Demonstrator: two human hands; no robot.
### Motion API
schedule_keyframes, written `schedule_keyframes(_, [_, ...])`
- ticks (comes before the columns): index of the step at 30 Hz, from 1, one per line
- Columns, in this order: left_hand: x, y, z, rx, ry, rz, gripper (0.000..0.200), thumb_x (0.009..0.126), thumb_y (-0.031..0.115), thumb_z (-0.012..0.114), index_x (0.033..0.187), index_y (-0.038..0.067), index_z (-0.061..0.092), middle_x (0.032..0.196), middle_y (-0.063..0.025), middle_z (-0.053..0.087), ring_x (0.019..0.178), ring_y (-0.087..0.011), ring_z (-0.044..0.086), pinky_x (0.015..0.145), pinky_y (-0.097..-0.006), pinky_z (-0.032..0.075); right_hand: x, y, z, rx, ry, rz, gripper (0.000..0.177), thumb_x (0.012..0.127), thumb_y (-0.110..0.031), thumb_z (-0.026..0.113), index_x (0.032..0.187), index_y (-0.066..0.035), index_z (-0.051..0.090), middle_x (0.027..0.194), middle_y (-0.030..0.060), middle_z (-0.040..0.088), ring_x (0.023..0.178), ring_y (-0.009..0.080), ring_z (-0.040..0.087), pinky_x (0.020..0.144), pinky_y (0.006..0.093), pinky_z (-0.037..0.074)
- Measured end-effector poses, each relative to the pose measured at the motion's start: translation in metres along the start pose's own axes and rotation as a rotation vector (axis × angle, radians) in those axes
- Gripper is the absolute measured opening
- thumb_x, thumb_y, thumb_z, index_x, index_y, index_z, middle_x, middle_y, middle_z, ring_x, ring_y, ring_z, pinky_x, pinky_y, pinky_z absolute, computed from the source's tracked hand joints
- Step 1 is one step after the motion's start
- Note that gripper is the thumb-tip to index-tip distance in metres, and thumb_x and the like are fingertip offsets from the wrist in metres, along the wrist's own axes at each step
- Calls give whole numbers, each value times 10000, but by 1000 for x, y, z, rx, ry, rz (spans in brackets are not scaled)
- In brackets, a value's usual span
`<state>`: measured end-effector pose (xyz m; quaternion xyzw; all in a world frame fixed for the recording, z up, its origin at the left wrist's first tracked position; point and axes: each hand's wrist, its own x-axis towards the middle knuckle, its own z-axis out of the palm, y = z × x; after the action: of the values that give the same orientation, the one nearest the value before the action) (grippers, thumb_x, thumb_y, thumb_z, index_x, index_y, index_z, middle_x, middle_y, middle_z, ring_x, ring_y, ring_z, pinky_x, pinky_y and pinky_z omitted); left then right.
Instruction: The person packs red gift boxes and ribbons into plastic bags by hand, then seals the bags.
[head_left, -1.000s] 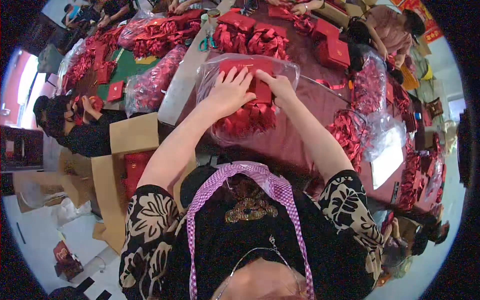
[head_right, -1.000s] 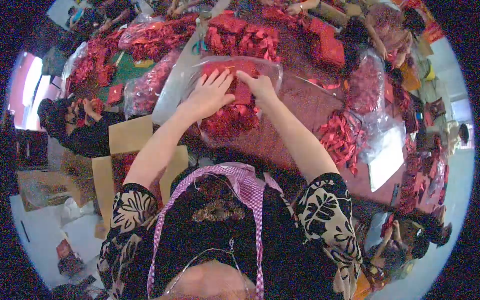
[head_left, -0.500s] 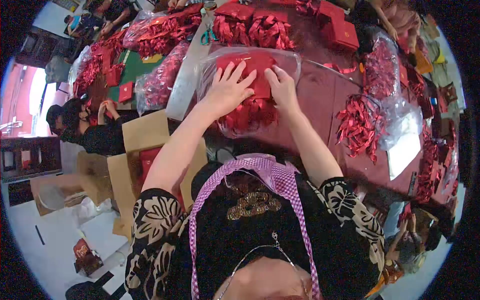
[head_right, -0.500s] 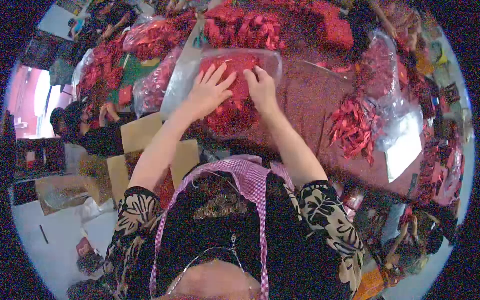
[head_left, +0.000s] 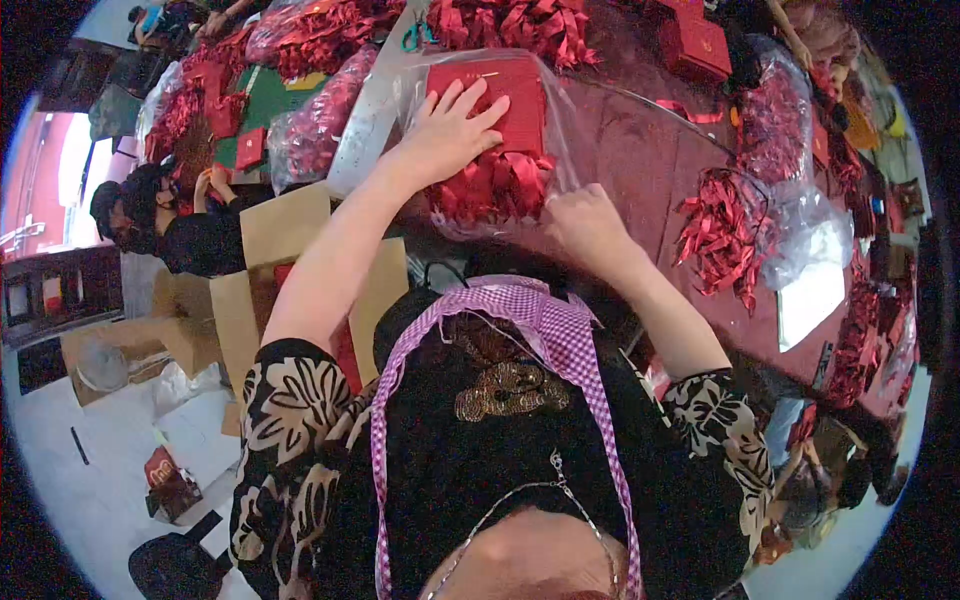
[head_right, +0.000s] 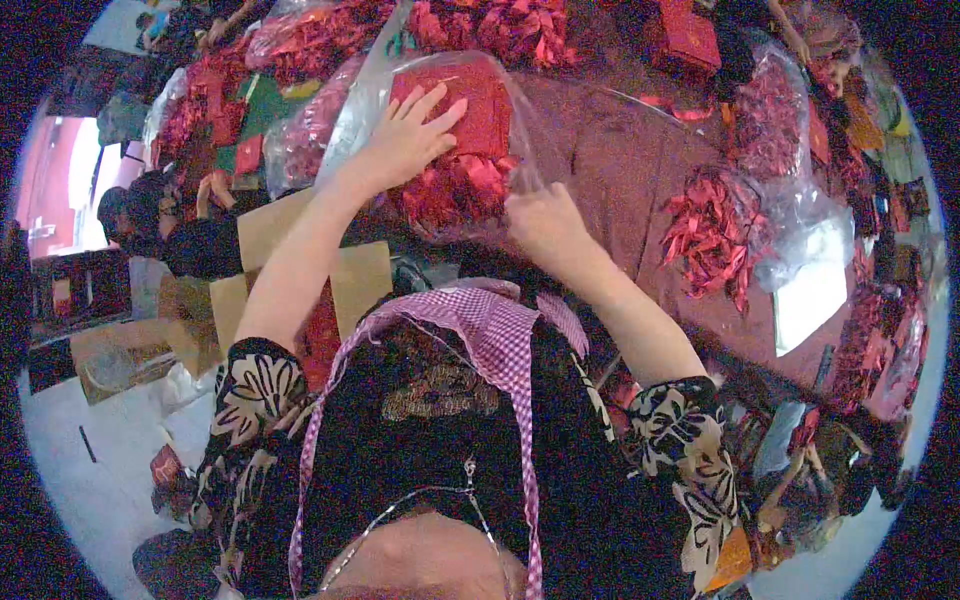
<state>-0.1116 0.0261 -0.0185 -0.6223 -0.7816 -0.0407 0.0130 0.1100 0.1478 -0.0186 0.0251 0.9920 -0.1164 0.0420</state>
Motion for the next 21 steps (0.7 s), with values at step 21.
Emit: schedule_keyframes(21, [-3, 0, -20, -64, -132, -41, 541, 923, 390, 420, 1411, 211, 273, 1460, -208, 198, 1336, -427, 204, 1053, -578, 207, 62, -103, -8, 536, -312, -390, 156, 788, -112, 583, 890, -7, 528, 764, 175, 596, 762, 369, 601, 663, 421, 481])
